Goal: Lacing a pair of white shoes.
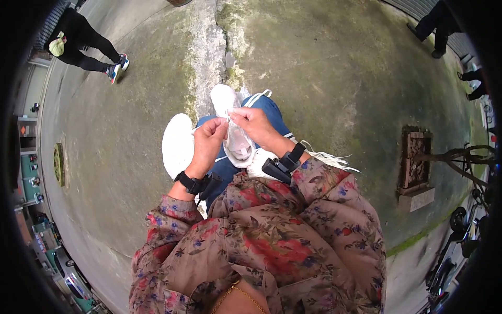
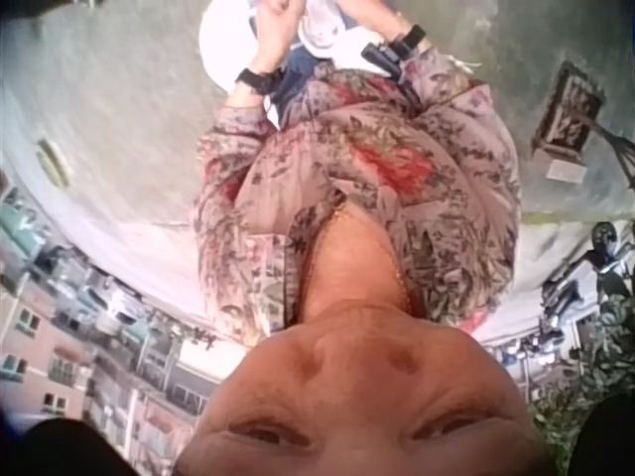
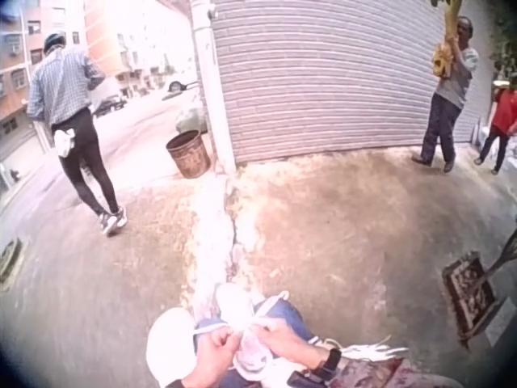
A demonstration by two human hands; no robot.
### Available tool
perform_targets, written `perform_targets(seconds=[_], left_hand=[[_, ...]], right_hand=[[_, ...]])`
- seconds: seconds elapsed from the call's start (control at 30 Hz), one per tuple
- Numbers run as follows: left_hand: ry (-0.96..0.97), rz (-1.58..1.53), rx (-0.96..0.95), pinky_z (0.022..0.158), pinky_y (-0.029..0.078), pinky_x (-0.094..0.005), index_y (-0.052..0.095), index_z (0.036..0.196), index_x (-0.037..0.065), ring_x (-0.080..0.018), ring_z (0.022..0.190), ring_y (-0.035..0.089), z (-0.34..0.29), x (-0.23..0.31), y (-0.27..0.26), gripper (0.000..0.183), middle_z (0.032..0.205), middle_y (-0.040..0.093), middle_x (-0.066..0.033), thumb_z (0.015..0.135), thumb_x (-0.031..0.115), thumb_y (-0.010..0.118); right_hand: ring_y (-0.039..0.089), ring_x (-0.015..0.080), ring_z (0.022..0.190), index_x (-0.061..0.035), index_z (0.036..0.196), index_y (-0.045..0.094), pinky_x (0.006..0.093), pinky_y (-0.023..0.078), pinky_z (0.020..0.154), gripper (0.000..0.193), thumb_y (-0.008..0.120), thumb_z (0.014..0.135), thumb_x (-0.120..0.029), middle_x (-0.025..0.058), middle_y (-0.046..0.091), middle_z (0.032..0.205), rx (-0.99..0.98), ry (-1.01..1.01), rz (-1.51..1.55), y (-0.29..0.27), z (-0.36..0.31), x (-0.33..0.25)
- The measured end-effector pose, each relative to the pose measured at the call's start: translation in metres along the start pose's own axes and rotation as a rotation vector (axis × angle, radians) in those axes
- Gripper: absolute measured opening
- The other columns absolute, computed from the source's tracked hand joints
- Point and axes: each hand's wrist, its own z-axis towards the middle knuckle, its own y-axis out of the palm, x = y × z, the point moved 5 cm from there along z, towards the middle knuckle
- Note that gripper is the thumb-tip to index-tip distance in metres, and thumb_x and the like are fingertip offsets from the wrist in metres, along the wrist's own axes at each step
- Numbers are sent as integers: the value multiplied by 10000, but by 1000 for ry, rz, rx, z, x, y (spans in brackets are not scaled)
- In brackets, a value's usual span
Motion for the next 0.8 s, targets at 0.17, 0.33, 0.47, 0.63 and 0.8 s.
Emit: perform_targets(seconds=[0.17,0.33,0.47,0.63,0.8], left_hand=[[71,53,11,518,392,-199,616,918,-25,-38,552,462,0,-3,0,189,612,549,4,822,126,551],[164,130,-50,589,417,-242,606,950,-11,-100,642,524,7,5,-7,194,702,591,-46,837,132,544],[571,759,107,775,393,-373,614,914,10,-300,734,539,32,1,-28,187,797,603,-149,784,140,578],[441,931,-226,729,413,-355,608,836,-10,-296,657,547,67,-27,-25,189,697,592,-153,760,162,593],[8,552,-312,611,412,-274,575,859,-6,-133,660,530,76,-18,-33,142,690,580,-66,827,116,510]], right_hand=[[498,58,853,43,1073,560,211,411,756,297,508,882,-178,15,588,957,-31,17,-3,2,4,3],[492,48,747,31,954,597,216,414,658,242,516,873,-183,3,603,817,-9,-21,-92,4,2,0],[487,39,693,17,875,594,207,410,614,215,496,882,-175,3,597,766,42,-128,-14,6,0,-6],[502,42,651,17,840,585,200,417,608,219,474,891,-165,12,594,747,-53,-153,-37,3,-2,-23],[511,75,616,8,886,579,239,454,665,205,503,886,-183,8,536,638,10,-431,232,-19,-10,-111]])
